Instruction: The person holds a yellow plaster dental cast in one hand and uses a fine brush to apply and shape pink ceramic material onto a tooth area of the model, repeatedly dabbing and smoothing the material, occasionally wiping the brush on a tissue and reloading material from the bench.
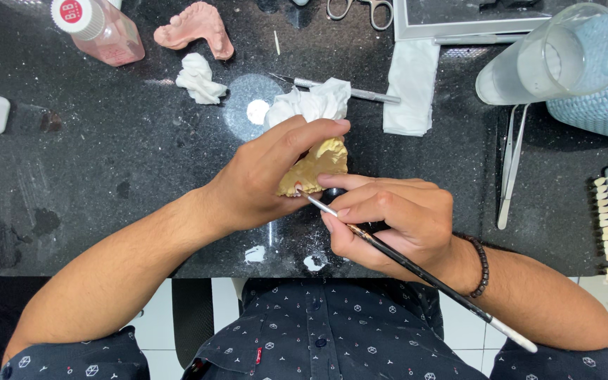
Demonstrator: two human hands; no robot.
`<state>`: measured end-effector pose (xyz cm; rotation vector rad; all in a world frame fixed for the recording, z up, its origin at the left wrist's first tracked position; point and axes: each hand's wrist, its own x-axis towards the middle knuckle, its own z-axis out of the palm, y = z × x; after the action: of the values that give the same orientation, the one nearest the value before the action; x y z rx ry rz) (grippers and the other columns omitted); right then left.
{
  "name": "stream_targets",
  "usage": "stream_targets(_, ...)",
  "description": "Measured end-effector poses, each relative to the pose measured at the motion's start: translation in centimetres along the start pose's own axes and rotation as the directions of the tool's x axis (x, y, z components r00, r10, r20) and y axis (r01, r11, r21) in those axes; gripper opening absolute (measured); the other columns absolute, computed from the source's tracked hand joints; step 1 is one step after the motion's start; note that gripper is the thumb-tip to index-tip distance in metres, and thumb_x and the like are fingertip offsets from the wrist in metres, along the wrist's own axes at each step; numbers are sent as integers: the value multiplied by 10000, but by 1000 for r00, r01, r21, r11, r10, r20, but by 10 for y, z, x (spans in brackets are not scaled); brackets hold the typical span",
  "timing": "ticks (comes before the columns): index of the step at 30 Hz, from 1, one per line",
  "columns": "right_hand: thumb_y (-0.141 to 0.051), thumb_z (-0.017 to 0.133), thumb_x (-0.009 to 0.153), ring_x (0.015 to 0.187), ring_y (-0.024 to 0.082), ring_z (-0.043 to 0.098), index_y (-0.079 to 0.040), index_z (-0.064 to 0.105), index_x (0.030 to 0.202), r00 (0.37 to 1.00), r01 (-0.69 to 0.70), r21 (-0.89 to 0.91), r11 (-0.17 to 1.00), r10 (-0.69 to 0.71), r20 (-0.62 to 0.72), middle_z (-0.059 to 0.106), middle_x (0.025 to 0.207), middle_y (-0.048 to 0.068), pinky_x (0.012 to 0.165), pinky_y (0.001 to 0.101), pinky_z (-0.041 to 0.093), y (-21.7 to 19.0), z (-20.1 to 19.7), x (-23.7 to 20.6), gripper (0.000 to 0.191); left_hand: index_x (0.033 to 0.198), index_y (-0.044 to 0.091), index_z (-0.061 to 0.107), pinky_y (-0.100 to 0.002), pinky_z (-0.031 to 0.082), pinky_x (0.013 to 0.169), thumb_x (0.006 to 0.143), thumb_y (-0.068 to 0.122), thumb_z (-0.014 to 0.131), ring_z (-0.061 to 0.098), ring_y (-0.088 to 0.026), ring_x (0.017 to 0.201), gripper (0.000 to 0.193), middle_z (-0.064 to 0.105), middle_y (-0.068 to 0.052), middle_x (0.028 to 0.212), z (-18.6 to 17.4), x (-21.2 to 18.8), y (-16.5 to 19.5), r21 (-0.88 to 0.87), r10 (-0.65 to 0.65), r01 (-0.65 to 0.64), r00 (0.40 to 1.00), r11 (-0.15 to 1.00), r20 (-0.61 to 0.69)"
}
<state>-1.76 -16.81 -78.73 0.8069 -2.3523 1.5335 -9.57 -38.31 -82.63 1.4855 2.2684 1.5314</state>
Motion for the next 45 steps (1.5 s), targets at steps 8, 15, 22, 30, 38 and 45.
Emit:
stream_targets(8,50,815,856,985,303,803,-3,624,877,997,-66,-3,998,65,-32,751,874,114,904,381,680,1,4,-5,200,1542,112,391,-350,567,763,866,-6,858,663,-255,964,831,600,-89,1097,1,-4,0,59,28,-30,999,998,32)
stream_targets(15,56,813,846,975,315,802,1,616,868,998,-49,-15,999,49,-28,744,849,119,878,382,679,1,-3,2,205,1543,102,373,-347,570,818,850,-11,864,658,-267,1013,857,602,-105,1134,-2,5,0,34,54,-55,998,998,8)
stream_targets(22,61,800,866,1002,336,795,17,593,907,997,-49,-29,998,47,-69,746,880,137,910,393,677,-2,-4,0,215,1550,49,267,-321,586,888,868,-46,889,649,-285,1171,928,519,-155,1408,-1,2,-2,26,52,-51,998,998,-44)
stream_targets(30,64,790,887,978,294,798,25,606,914,995,-55,-5,998,55,-83,748,909,149,981,446,673,-1,1,-4,190,1563,64,219,-375,544,992,876,-120,817,605,-304,1160,929,496,-166,1487,7,-7,-6,86,88,-84,995,993,-49)
stream_targets(38,57,777,926,901,219,790,24,633,923,988,-125,83,989,132,-83,745,899,136,1018,463,653,2,0,-7,148,1574,93,200,-357,584,986,898,-145,790,617,-326,1176,929,501,-199,1421,8,-7,-7,113,123,-116,991,987,-57)
stream_targets(45,58,768,935,869,204,787,28,636,923,983,-155,114,981,165,-87,739,880,130,1021,458,651,3,-1,-8,136,1565,104,215,-346,594,922,896,-139,793,628,-299,1076,917,543,-215,1431,9,-7,-7,121,116,-110,992,987,-49)
